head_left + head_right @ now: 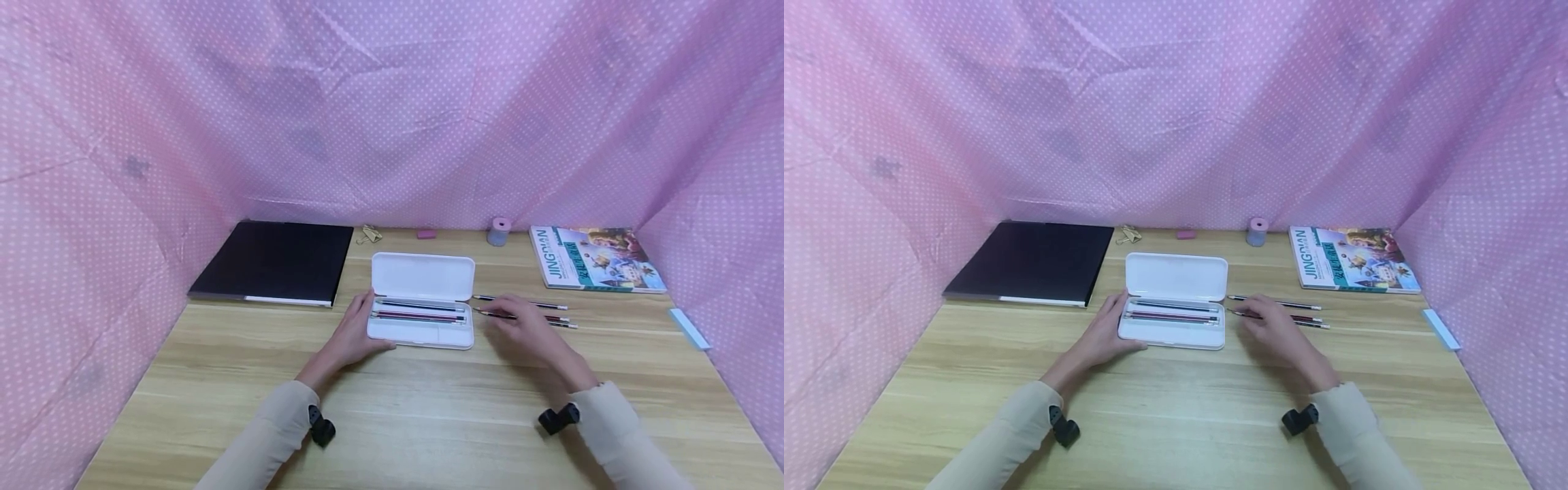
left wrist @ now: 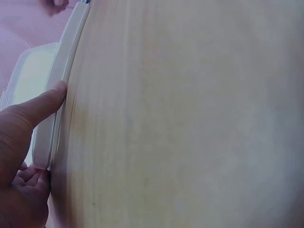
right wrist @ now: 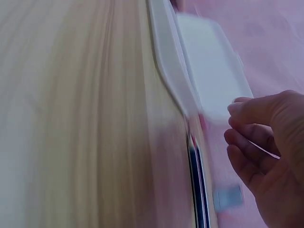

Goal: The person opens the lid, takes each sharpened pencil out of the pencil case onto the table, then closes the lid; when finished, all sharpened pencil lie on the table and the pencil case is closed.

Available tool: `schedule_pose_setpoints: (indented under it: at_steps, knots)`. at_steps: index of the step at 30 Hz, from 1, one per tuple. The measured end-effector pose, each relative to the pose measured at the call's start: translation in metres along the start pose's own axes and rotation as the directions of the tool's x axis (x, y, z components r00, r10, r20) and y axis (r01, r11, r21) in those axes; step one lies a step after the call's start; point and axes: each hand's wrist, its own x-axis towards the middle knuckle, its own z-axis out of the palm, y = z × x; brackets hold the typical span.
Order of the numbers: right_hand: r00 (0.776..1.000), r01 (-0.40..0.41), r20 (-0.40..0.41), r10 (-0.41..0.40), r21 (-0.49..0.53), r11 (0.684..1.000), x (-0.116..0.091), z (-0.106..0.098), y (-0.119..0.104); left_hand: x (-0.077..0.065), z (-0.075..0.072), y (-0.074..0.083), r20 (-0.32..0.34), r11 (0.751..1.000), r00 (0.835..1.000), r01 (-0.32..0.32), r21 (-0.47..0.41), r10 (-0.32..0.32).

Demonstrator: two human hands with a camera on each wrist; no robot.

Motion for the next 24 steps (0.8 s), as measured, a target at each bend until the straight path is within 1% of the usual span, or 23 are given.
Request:
schedule_pose_setpoints:
  at_steps: [3, 7, 11, 13, 15, 17, 20, 24]
  knots:
    - [0.998, -0.006, 0.059, 0.002, 0.064, 0.998, 0.013, 0.014, -0.012, -0.001, 0.0, 0.0, -0.005, 1.0, 1.0, -0.009, -0.006, 0.009]
    - [0.991, -0.014, 0.132, -0.001, 0.112, 0.994, 0.027, 0.03, -0.025, -0.001, 0.001, 0.0, -0.001, 1.0, 1.0, -0.012, -0.004, 0.012]
    - [0.979, -0.033, 0.201, 0.015, 0.09, 0.995, 0.038, 0.041, -0.034, -0.001, 0.001, 0.001, 0.007, 1.0, 1.0, -0.005, -0.009, 0.005]
    - [0.974, -0.043, 0.227, 0.028, 0.061, 0.997, 0.042, 0.045, -0.036, -0.001, 0.001, 0.001, 0.008, 1.0, 1.0, -0.005, -0.011, 0.005]
    - [0.968, -0.058, 0.245, 0.046, 0.039, 0.998, 0.045, 0.047, -0.038, -0.001, 0.001, 0.001, 0.003, 1.0, 1.0, -0.008, -0.015, 0.008]
    - [0.967, -0.057, 0.251, 0.047, 0.031, 0.998, 0.048, 0.048, -0.039, -0.001, 0.001, 0.0, 0.003, 1.0, 1.0, -0.005, -0.011, 0.006]
    - [0.964, -0.067, 0.261, 0.054, 0.042, 0.997, 0.051, 0.048, -0.039, 0.0, 0.0, -0.001, 0.007, 1.0, 1.0, 0.004, -0.003, -0.004]
    - [0.964, -0.044, 0.265, 0.026, 0.061, 0.997, 0.055, 0.049, -0.039, 0.001, 0.0, -0.002, 0.011, 1.0, 1.0, 0.011, -0.001, -0.011]
